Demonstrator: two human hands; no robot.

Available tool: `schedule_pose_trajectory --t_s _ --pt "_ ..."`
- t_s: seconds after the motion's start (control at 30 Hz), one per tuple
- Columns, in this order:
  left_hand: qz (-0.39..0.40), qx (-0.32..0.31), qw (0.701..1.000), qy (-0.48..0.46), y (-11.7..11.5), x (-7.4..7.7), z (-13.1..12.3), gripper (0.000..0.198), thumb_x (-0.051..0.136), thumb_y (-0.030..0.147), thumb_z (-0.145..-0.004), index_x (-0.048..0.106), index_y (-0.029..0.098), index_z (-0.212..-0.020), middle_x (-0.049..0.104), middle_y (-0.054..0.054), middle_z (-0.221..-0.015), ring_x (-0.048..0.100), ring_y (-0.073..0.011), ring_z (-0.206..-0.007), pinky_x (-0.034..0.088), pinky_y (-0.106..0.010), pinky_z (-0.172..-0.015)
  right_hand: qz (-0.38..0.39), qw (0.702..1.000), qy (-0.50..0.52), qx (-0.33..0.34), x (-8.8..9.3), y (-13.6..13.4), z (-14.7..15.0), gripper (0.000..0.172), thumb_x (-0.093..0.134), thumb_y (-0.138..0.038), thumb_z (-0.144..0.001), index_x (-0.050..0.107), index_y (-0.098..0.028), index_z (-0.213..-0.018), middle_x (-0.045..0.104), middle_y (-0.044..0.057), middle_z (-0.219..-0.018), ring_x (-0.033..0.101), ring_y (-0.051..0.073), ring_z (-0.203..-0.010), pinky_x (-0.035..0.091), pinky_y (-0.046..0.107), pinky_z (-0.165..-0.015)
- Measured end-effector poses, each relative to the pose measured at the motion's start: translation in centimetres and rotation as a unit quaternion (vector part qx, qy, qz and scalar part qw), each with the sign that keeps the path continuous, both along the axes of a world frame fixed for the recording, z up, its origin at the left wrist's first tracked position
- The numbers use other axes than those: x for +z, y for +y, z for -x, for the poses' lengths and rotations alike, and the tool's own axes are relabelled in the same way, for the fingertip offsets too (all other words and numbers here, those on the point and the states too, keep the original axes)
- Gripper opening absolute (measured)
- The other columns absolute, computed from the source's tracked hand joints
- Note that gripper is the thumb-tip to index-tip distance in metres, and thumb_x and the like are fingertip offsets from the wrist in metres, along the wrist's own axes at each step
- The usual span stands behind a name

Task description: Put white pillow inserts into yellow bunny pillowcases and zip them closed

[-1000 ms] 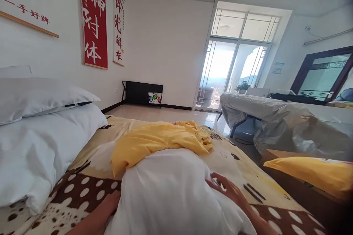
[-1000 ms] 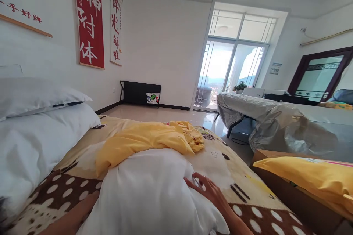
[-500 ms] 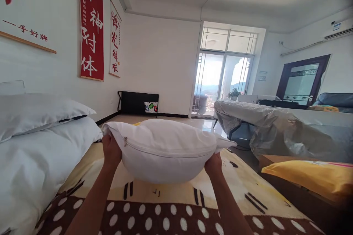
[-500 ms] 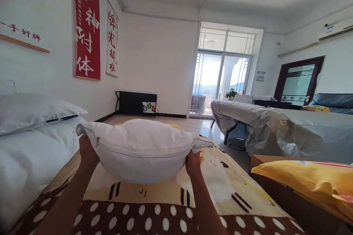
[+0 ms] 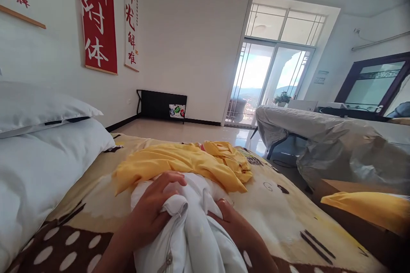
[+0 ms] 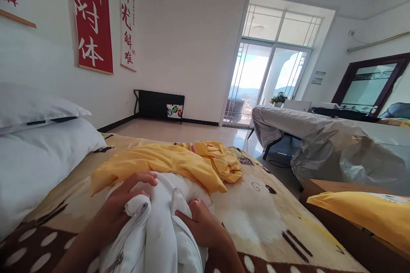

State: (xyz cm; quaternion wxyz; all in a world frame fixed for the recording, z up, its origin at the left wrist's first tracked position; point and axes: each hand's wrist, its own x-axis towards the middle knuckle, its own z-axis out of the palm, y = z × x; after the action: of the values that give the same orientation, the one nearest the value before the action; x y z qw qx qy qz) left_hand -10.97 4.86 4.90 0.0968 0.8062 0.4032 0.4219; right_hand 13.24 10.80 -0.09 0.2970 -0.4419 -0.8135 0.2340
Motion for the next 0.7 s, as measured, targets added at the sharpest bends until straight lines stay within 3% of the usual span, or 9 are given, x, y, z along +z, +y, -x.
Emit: schedule_pose_trajectory --t_s 0.07,0.1,0.17,0.23,0.33,0.43,0.5,0.6,0.7 --pt "0.028 -0.022 0.999 -0.005 0.9 -1.0 -0.6 0.036 0.037 0.039 -0.093 0.067 0.020 -0.086 0.065 -0.009 -0.102 0.054 -0.0236 -0.100 0.040 -0.034 -0.093 -0.003 0.999 -0.037 0.002 -0.3 0.3 0.6 0.046 0.050 -0.066 -0.078 0.052 -0.023 -0.062 0.058 0.002 -0.068 0.051 0.016 -0.062 0.046 0.029 -0.057" --pt "0.057 -0.015 0.998 -0.009 1.3 -1.4 -0.8 0.038 0.036 0.041 -0.093 0.065 0.019 -0.082 0.066 -0.008 -0.090 0.056 -0.0215 -0.088 0.042 -0.032 -0.084 -0.009 0.999 -0.040 -0.003 -0.5 0.5 0.8 0.047 0.050 -0.066 -0.078 0.048 -0.023 -0.059 0.055 0.001 -0.064 0.047 0.015 -0.058 0.043 0.028 -0.052" --pt "0.128 0.025 0.991 -0.017 2.0 -1.9 -0.6 0.046 0.034 0.048 -0.092 0.053 0.018 -0.062 0.055 -0.002 -0.063 0.046 -0.0156 -0.061 0.038 -0.027 -0.061 -0.032 0.999 -0.014 -0.014 -0.3 0.8 0.9 0.051 0.048 -0.068 -0.078 0.042 -0.024 -0.054 0.050 0.000 -0.057 0.042 0.014 -0.052 0.039 0.027 -0.047" --pt "0.198 0.058 0.978 -0.018 2.3 -1.8 -0.4 0.051 0.033 0.056 -0.090 0.033 0.020 -0.054 0.037 0.002 -0.053 0.032 -0.0120 -0.053 0.027 -0.026 -0.051 -0.074 0.996 0.046 -0.015 0.5 0.8 0.7 0.054 0.041 -0.068 -0.082 0.040 -0.024 -0.051 0.049 0.001 -0.054 0.042 0.014 -0.052 0.039 0.029 -0.049" --pt "0.278 0.030 0.960 0.005 2.1 -1.7 -0.3 0.053 0.035 0.061 -0.088 0.022 0.020 -0.057 0.024 0.004 -0.055 0.022 -0.0101 -0.052 0.019 -0.025 -0.048 -0.146 0.979 0.145 0.004 2.1 0.0 0.8 0.055 0.034 -0.061 -0.090 0.049 -0.023 -0.053 0.057 0.005 -0.063 0.052 0.018 -0.065 0.045 0.033 -0.065" --pt "0.316 -0.014 0.948 0.040 2.2 -2.4 -0.9 0.054 0.040 0.062 -0.085 0.024 0.020 -0.055 0.023 0.004 -0.054 0.021 -0.0096 -0.052 0.016 -0.025 -0.047 -0.157 0.974 0.156 0.040 2.4 -0.7 1.9 0.053 0.034 -0.058 -0.092 0.057 -0.021 -0.060 0.062 0.007 -0.072 0.057 0.020 -0.077 0.045 0.034 -0.077" --pt "0.331 -0.026 0.943 0.033 2.7 -3.3 -1.2 0.055 0.044 0.063 -0.083 0.028 0.020 -0.053 0.025 0.005 -0.052 0.023 -0.0096 -0.051 0.017 -0.025 -0.046 -0.125 0.982 0.133 0.040 1.6 -0.5 2.8 0.058 0.032 -0.063 -0.090 0.054 -0.022 -0.056 0.059 0.005 -0.064 0.054 0.018 -0.067 0.045 0.032 -0.069" --pt "0.322 0.007 0.944 -0.069 3.2 -4.2 -1.0 0.055 0.041 0.063 -0.084 0.038 0.019 -0.051 0.035 0.004 -0.051 0.030 -0.0105 -0.050 0.025 -0.024 -0.046 -0.088 0.989 0.114 -0.028 0.3 0.4 3.2 0.062 0.030 -0.074 -0.084 0.040 -0.023 -0.049 0.048 0.001 -0.052 0.042 0.014 -0.053 0.038 0.029 -0.054" --pt "0.244 0.007 0.955 -0.171 2.7 -3.6 -0.8 0.054 0.034 0.058 -0.090 0.056 0.017 -0.062 0.055 -0.001 -0.063 0.047 -0.0144 -0.060 0.039 -0.025 -0.058 -0.074 0.993 0.084 -0.043 0.0 1.2 2.6 0.063 0.033 -0.079 -0.079 0.035 -0.024 -0.049 0.044 -0.001 -0.050 0.038 0.014 -0.051 0.036 0.029 -0.052"
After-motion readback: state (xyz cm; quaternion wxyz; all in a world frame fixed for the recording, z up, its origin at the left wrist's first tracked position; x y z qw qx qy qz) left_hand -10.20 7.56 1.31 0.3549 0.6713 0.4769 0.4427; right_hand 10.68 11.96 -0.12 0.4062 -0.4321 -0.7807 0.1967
